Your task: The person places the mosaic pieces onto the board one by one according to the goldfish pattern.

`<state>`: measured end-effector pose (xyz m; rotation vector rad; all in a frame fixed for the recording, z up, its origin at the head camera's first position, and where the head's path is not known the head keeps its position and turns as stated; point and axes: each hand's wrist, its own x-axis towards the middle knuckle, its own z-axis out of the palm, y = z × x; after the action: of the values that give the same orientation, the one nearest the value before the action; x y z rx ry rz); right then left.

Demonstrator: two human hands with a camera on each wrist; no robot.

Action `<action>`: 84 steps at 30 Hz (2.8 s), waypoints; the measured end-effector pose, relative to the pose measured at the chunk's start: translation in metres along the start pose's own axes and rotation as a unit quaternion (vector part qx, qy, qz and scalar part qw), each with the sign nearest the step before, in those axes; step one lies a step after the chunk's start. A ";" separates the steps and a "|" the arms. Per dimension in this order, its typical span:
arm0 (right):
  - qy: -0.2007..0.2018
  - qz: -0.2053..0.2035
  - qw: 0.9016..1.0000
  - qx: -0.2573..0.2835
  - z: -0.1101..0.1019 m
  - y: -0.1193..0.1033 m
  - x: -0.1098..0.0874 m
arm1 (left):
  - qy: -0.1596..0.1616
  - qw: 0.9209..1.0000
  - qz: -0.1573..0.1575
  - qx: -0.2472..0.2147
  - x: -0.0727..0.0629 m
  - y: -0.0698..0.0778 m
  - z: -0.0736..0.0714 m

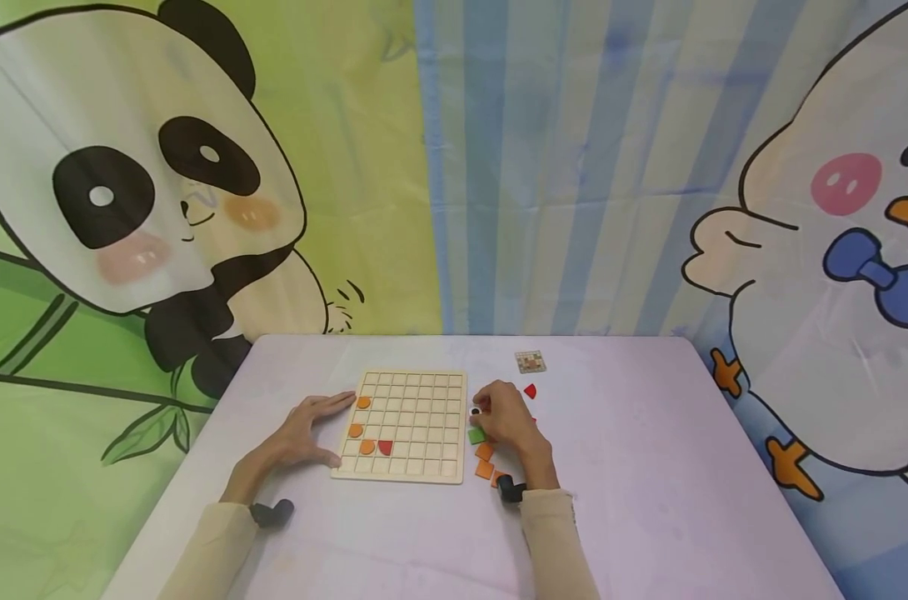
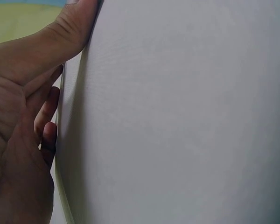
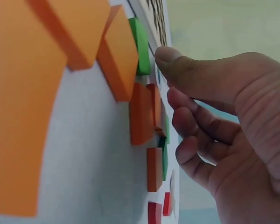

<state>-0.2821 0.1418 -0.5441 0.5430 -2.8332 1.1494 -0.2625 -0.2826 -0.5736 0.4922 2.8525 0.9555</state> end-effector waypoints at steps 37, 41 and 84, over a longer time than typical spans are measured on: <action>-0.064 -0.118 0.987 0.089 0.039 -0.036 0.023 | 0.002 1.000 0.006 0.011 0.003 0.004 -0.001; -0.086 -0.121 0.984 0.098 0.048 -0.043 0.022 | -0.005 1.000 -0.003 0.013 0.000 0.001 0.001; -0.139 -0.115 0.981 0.070 0.084 -0.071 0.038 | -0.010 1.000 -0.009 0.000 0.002 0.003 -0.003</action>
<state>-0.2863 0.0263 -0.5513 1.0888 -2.8179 1.3247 -0.2641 -0.2814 -0.5699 0.4724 2.8335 0.9431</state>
